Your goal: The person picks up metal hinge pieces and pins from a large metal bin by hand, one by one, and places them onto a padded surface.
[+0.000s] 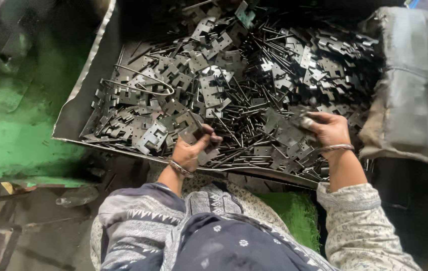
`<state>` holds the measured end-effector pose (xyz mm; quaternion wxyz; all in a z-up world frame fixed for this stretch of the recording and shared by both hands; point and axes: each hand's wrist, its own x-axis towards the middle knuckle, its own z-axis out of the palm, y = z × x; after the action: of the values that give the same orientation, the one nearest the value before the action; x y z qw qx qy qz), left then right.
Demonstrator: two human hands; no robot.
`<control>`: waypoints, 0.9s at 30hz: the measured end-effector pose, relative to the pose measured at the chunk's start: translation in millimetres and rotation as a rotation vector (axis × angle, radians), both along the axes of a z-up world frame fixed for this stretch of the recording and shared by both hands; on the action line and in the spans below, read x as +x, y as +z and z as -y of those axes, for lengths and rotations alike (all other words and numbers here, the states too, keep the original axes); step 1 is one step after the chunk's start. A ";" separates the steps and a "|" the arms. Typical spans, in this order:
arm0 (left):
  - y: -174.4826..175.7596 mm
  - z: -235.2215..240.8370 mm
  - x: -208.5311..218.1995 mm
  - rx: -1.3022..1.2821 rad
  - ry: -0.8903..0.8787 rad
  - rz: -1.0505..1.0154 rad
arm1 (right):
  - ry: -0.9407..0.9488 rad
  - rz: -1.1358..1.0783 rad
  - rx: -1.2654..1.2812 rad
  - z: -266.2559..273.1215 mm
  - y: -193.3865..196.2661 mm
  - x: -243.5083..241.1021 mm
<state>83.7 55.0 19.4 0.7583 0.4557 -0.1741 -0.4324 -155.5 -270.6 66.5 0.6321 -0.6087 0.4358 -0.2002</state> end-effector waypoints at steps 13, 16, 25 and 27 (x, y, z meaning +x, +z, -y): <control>-15.4 -17.7 -9.1 -0.288 -0.057 -0.225 | 0.133 -0.010 0.016 -17.7 -23.3 -18.6; -15.4 0.5 -48.0 -0.405 -0.088 -0.351 | 0.143 0.366 -0.087 -80.9 0.9 9.1; 15.3 17.0 -82.6 -0.187 0.067 -0.763 | 0.906 0.210 -1.017 -203.2 18.6 51.0; 26.2 26.4 -86.1 0.224 0.053 -0.442 | 0.756 0.154 -0.961 -194.1 2.8 45.2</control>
<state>-2.4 28.6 45.6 0.7337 0.4358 0.0571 -0.5181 -110.3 -76.4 69.2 0.3441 -0.9216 0.0042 -0.1797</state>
